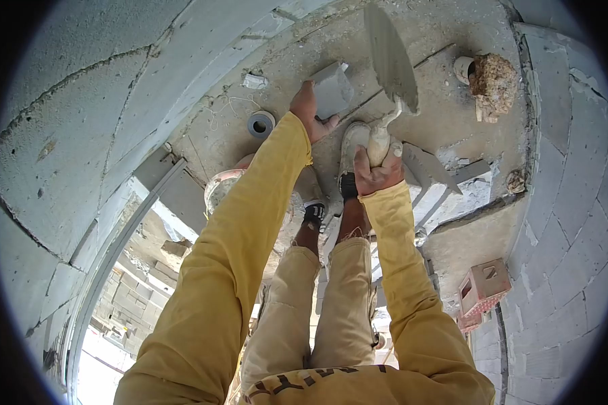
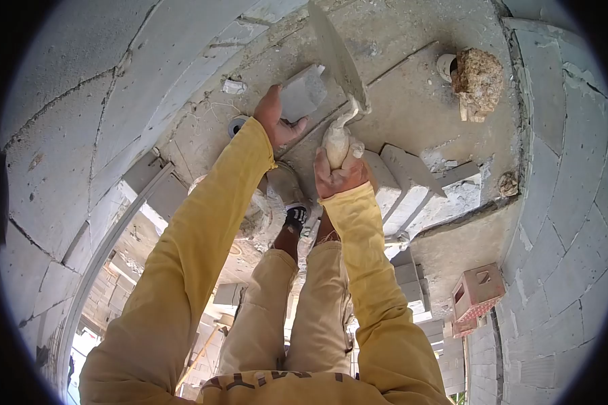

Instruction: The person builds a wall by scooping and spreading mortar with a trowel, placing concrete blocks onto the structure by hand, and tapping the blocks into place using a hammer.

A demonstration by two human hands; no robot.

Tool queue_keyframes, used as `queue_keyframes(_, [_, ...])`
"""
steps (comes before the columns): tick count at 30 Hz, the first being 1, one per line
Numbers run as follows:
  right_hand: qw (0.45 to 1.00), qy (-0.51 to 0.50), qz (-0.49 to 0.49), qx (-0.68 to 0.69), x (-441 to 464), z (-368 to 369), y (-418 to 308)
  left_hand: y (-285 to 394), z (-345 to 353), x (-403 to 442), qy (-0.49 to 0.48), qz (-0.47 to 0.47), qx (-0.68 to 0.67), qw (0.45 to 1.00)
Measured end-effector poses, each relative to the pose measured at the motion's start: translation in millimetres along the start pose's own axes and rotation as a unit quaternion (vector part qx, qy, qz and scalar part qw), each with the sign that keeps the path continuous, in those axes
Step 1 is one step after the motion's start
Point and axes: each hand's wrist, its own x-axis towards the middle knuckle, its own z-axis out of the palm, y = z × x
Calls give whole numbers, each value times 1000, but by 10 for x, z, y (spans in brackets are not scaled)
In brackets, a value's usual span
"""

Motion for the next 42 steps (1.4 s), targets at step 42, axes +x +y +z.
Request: queue_keyframes(42, [873, -300, 334, 190, -111, 751, 150, 167, -203, -62, -20, 15, 106, 994])
